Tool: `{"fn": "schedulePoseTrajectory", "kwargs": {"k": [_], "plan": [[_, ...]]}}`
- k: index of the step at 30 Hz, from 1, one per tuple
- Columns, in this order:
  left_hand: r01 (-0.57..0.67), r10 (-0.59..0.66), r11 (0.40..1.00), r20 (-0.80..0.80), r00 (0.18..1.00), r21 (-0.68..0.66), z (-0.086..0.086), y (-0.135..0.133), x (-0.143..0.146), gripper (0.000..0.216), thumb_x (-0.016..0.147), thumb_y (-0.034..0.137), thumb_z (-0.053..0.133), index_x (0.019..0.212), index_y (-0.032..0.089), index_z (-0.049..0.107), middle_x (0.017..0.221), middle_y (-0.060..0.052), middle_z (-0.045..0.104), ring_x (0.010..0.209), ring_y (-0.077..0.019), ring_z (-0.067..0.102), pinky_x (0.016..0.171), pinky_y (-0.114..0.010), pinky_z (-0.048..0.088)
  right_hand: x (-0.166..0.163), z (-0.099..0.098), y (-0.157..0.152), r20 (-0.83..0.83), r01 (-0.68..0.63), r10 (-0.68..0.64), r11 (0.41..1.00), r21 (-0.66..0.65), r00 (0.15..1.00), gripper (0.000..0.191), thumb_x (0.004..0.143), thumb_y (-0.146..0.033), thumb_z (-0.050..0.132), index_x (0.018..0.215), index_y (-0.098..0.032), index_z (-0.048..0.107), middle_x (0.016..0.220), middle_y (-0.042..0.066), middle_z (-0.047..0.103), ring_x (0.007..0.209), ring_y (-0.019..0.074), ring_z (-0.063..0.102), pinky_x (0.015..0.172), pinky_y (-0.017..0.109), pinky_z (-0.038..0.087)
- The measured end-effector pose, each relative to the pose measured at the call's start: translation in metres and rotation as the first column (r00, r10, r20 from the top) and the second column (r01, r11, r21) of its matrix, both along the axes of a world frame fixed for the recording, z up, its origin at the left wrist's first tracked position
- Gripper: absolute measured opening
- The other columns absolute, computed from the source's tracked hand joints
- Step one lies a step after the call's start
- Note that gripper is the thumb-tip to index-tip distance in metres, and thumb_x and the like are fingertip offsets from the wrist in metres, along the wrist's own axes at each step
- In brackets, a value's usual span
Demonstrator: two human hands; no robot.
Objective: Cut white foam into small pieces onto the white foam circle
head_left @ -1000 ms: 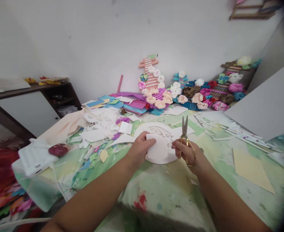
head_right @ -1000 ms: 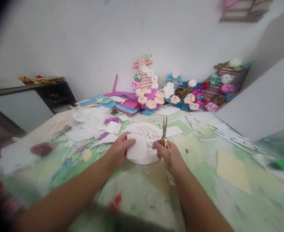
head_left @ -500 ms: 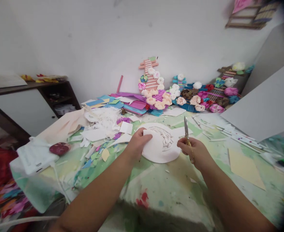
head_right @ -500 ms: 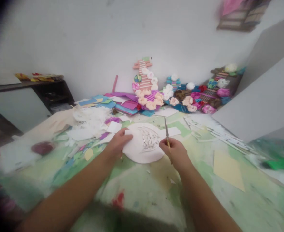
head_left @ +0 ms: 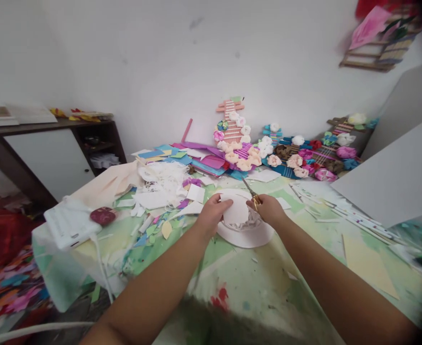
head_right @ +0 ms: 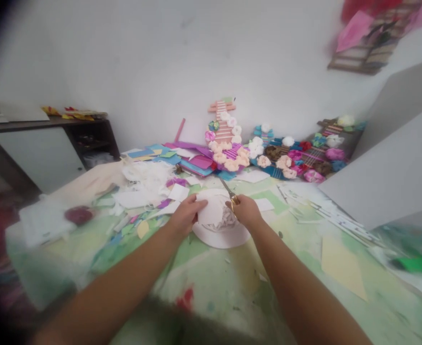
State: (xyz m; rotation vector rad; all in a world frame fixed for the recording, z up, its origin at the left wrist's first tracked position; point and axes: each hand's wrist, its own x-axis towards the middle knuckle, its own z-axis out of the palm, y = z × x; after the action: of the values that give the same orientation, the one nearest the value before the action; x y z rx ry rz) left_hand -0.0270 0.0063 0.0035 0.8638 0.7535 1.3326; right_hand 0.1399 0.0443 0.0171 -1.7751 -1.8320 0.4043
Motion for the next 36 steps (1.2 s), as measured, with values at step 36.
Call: {"fn": "schedulePoseTrajectory", "kwargs": {"k": [36], "plan": [[0.428, -0.442, 0.896, -0.150, 0.884, -0.121, 0.003, -0.012, 0.007, 0.038, 0.054, 0.008, 0.056, 0.090, 0.015, 0.047, 0.075, -0.005, 0.055, 0.060, -0.0155, 0.055, 0.048, -0.029, 0.046, 0.003, -0.004, -0.065, -0.733, -0.142, 0.038, 0.987, -0.081, 0.680, 0.029, 0.056, -0.033, 0.060, 0.079, -0.017, 0.053, 0.063, -0.002, 0.052, 0.055, 0.0095, 0.045, 0.052, 0.023, 0.036]]}}
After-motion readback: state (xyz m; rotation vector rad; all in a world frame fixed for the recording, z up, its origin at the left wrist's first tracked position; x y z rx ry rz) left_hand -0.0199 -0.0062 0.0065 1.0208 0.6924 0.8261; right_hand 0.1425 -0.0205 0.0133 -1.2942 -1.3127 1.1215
